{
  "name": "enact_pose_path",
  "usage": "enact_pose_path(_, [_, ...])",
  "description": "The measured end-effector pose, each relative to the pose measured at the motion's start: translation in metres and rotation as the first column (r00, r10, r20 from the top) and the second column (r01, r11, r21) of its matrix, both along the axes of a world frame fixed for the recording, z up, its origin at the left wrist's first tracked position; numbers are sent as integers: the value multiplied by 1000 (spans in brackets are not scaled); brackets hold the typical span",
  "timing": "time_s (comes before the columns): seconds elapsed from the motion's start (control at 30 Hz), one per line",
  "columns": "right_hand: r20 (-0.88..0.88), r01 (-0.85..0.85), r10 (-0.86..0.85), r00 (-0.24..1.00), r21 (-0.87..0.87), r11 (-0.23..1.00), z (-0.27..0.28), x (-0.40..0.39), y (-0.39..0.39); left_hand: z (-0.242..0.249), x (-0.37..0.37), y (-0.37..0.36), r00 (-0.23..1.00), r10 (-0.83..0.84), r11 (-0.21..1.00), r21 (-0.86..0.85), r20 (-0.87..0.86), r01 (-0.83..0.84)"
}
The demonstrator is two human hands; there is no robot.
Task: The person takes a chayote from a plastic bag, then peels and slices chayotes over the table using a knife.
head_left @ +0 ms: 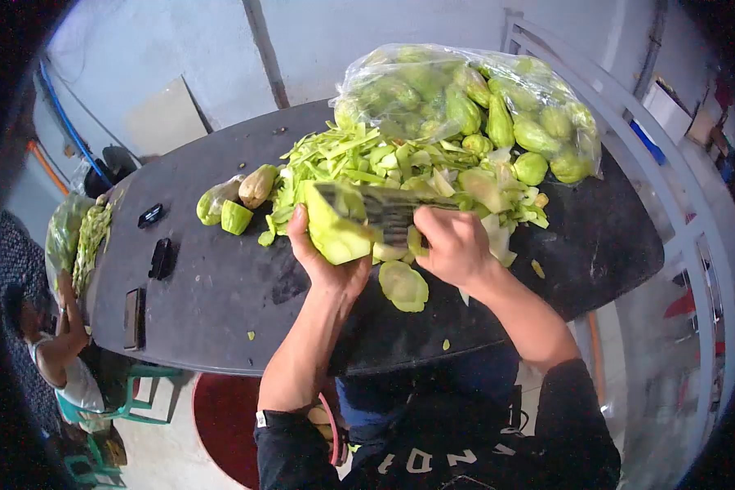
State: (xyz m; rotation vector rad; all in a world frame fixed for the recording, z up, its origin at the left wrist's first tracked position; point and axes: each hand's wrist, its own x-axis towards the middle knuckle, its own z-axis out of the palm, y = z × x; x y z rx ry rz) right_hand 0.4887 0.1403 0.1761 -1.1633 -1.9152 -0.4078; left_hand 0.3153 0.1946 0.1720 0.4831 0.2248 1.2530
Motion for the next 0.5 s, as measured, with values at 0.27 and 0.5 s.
enact_pose_path(0.27, [-151,83,-113,982,-191,978,-1,13,12,6,-6,0,992,-114,979,164,-47,120])
enact_pose_path(0.5, [-13,-9,9,1000,5,1000,-5,-4,3,8,-6,7,997,24,987,-154,-76,-35])
